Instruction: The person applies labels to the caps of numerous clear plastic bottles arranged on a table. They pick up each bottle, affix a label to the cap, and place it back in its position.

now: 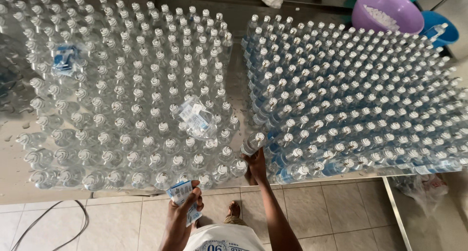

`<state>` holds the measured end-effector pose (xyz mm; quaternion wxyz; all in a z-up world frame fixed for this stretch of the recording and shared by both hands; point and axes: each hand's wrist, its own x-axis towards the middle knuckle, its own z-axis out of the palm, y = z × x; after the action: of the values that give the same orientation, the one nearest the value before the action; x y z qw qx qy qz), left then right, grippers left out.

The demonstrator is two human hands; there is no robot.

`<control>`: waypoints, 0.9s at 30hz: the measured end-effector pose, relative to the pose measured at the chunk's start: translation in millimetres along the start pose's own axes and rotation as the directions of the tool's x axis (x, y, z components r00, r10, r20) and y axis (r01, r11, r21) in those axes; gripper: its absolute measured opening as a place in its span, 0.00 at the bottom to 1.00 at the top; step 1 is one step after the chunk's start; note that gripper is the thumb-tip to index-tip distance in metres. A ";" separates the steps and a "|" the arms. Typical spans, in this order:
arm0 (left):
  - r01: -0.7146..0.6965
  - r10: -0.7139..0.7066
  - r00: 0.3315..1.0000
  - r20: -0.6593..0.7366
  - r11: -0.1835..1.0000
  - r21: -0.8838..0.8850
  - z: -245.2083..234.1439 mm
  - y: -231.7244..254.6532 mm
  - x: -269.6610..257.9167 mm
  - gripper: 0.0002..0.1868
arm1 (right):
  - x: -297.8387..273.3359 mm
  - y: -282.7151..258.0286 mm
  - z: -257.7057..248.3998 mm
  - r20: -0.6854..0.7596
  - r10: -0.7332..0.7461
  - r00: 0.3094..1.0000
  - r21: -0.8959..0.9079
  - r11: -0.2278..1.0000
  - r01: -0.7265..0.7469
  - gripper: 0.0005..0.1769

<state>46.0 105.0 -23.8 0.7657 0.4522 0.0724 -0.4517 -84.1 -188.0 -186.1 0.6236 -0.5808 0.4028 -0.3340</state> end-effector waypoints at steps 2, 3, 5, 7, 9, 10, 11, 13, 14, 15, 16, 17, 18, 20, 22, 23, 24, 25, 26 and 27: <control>0.000 -0.001 1.000 0.019 1.000 0.006 -1.4 0.4 0.2 0.20 | 1.1 -5.4 2.6 -0.022 -0.021 1.000 0.025 0.999 0.022 0.47; -0.002 0.002 1.000 0.021 1.000 0.006 -1.2 1.8 -0.2 0.20 | 0.3 -7.6 2.6 -0.021 -0.024 0.999 0.026 0.999 0.025 0.47; 0.011 -0.011 1.000 0.001 1.000 -0.012 -1.6 2.6 -1.4 0.18 | -2.4 -10.9 1.4 0.008 -0.001 1.000 -0.007 1.000 0.001 0.45; 0.004 -0.004 1.000 0.001 1.000 -0.012 -4.5 1.8 -1.7 0.19 | -11.1 -34.7 4.0 -0.028 0.046 0.999 -0.161 0.986 -0.050 0.56; -0.011 0.011 1.000 0.005 1.000 -0.011 -12.1 -0.7 2.3 0.20 | -20.6 -63.2 7.2 -0.067 0.080 0.994 -0.306 0.947 -0.097 0.68; 0.005 -0.005 1.000 -0.015 1.000 -0.024 -17.9 -2.9 7.0 0.20 | -25.6 -80.1 8.5 -0.111 -0.034 0.993 -0.389 0.921 -0.012 0.67; 0.021 -0.022 0.999 -0.035 0.999 -0.038 -23.7 -5.4 11.8 0.20 | -31.0 -96.5 9.6 -0.145 -0.150 0.978 -0.471 0.880 0.065 0.67; -0.002 0.002 1.000 -0.002 0.999 -0.040 -29.6 -2.3 14.8 0.20 | -19.8 -124.4 10.1 0.069 -0.480 0.875 -0.606 0.676 0.419 0.49; -0.013 0.014 1.000 0.026 0.999 -0.041 -33.4 -2.5 13.9 0.21 | -19.1 -137.0 7.3 0.321 -0.691 0.648 -0.640 0.346 0.686 0.37; -0.004 0.005 0.999 0.033 0.999 -0.036 -35.0 -3.2 12.6 0.21 | -5.9 -120.3 -1.5 0.313 -0.690 0.653 -0.648 0.347 0.678 0.37; -0.006 0.007 0.999 0.033 0.999 -0.043 -36.4 -2.5 12.9 0.21 | 8.2 -104.2 -9.6 0.372 -0.567 0.735 -0.720 0.324 0.613 0.36; -0.008 0.010 0.999 0.032 0.999 -0.051 -37.6 -1.6 13.1 0.21 | 22.2 -88.3 -18.1 0.408 -0.429 0.806 -0.785 0.286 0.549 0.46; -0.003 0.005 0.999 0.041 0.999 -0.042 -42.1 -5.3 16.2 0.21 | 29.9 -88.3 -20.9 0.396 -0.432 0.810 -0.791 0.289 0.540 0.46; -0.010 0.015 0.997 0.081 0.998 -0.060 -53.4 -13.6 20.4 0.20 | 43.3 -85.9 -26.2 0.478 -0.530 0.700 -0.797 0.074 0.600 0.40; 0.016 -0.010 0.995 0.104 0.998 -0.054 -67.8 -18.3 21.7 0.22 | 59.8 -83.2 -35.6 0.466 -0.502 0.728 -0.830 0.036 0.556 0.39; 0.037 -0.030 0.992 0.124 0.998 -0.056 -74.2 -20.8 23.1 0.25 | 69.3 -82.4 -40.9 0.459 -0.474 0.751 -0.856 -0.008 0.518 0.37; 0.038 -0.031 0.992 0.126 0.998 -0.055 -76.1 -20.3 22.4 0.25 | 75.7 -85.8 -43.3 0.458 -0.474 0.752 -0.857 -0.008 0.516 0.37; 0.062 -0.058 0.994 0.098 0.997 -0.042 -77.9 -19.6 21.9 0.24 | 82.4 -89.4 -45.7 0.470 -0.450 0.760 -0.872 -0.104 0.478 0.32; 0.083 -0.081 0.994 0.067 0.996 -0.030 -80.0 -18.6 21.8 0.24 | 90.6 -92.7 -46.3 0.482 -0.426 0.766 -0.876 -0.199 0.440 0.27; 0.081 -0.079 0.995 0.067 0.996 -0.030 -87.9 -22.7 25.9 0.24 | 87.5 -100.9 -44.8 0.483 -0.427 0.765 -0.875 -0.199 0.442 0.27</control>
<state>70.0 151.2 -102.6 0.7563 0.4211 0.0728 -0.4953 -79.2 -296.0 -95.9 -0.1208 -0.9404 0.2842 -0.1426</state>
